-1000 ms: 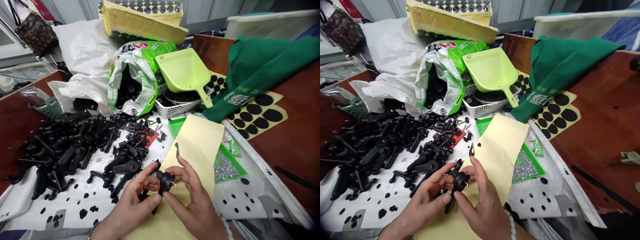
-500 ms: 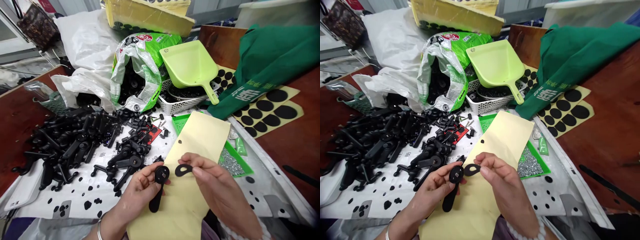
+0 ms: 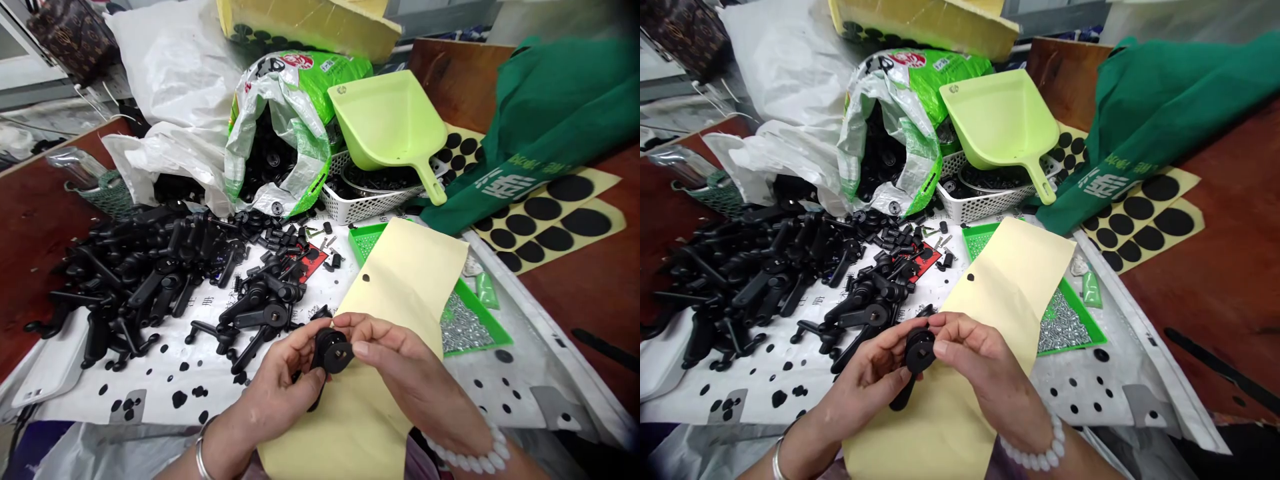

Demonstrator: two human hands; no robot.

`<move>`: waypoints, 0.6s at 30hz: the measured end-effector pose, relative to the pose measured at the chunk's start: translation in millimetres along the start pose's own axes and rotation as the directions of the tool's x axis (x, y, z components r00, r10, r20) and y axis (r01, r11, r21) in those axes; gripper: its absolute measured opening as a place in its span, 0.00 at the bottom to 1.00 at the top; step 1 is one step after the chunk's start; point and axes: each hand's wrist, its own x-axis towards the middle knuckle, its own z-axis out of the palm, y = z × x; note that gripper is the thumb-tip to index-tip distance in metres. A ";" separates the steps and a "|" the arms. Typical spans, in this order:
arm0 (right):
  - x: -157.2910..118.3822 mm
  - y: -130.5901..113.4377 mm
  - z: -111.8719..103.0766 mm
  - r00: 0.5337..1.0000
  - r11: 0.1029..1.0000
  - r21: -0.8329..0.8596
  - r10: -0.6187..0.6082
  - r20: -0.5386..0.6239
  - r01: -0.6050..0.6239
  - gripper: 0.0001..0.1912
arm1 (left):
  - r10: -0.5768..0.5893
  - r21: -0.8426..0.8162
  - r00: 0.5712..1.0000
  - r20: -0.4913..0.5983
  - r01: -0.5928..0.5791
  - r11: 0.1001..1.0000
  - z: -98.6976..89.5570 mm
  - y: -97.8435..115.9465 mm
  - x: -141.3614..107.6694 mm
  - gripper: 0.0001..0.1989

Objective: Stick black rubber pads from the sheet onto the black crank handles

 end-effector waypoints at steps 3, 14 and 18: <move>0.5 1.5 -0.5 1.000 1.000 -0.022 0.011 -0.024 -0.011 0.07 | 0.017 0.009 1.000 0.018 -0.017 1.000 -2.5 -1.6 -1.8 0.27; 3.8 8.8 -4.2 1.000 0.998 -0.055 0.002 -0.017 -0.003 0.07 | 0.036 0.045 0.999 0.026 -0.037 0.998 -5.9 -6.0 -3.9 0.26; 5.5 11.2 -4.4 0.999 0.998 -0.067 -0.005 -0.034 0.003 0.06 | 0.032 0.043 0.999 0.021 -0.033 0.999 -4.8 -5.2 -3.5 0.26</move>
